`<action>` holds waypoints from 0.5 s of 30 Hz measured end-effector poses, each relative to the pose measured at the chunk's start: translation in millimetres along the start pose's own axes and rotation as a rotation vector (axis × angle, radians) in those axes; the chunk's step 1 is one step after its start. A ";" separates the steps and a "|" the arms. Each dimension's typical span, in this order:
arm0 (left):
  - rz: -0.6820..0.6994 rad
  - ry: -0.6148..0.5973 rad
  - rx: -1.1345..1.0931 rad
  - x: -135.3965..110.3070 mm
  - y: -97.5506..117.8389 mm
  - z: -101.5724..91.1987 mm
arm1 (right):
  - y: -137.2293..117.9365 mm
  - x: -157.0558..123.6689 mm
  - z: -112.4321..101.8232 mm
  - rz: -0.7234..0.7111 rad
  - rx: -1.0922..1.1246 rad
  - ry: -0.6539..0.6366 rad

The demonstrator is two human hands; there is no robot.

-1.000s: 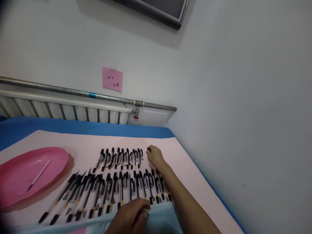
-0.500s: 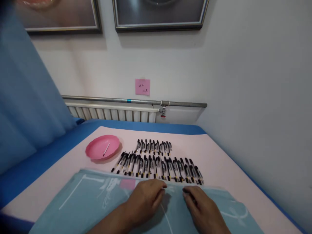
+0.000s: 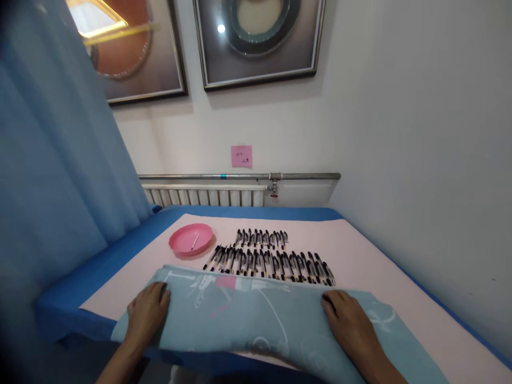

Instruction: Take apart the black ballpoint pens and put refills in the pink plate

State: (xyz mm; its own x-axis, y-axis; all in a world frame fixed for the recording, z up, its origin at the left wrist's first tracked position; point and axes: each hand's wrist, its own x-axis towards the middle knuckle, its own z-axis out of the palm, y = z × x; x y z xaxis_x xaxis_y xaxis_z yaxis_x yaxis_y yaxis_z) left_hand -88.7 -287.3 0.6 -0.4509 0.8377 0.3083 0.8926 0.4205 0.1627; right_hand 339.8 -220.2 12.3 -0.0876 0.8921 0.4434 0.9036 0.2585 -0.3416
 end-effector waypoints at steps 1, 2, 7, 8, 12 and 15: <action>0.014 0.042 -0.002 -2.6 -2.4 2.3 | 1.8 -1.4 -0.5 -0.008 -0.002 0.018; 0.034 0.082 0.001 -4.5 -3.7 4.7 | 3.2 -2.5 -1.1 -0.011 0.000 0.030; 0.099 0.137 0.024 -4.8 -3.7 10.3 | 10.5 -2.3 0.3 -0.015 0.047 0.058; 0.103 0.130 0.025 -4.3 -3.7 10.2 | 12.8 -1.1 1.7 -0.024 0.053 0.058; 0.126 0.125 0.047 -3.4 -5.6 11.9 | 18.9 1.2 7.4 -0.034 0.056 0.075; 0.145 0.087 0.017 -0.7 -9.3 15.7 | 15.2 -5.2 6.7 -0.028 0.041 0.121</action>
State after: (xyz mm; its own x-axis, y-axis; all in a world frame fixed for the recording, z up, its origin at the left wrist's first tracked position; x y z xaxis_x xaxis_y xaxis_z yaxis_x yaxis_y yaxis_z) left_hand -96.6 -286.3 -15.8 -0.3158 0.8568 0.4076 0.9479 0.3042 0.0948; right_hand 351.2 -218.5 -0.7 -0.0589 0.8336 0.5492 0.8834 0.2998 -0.3603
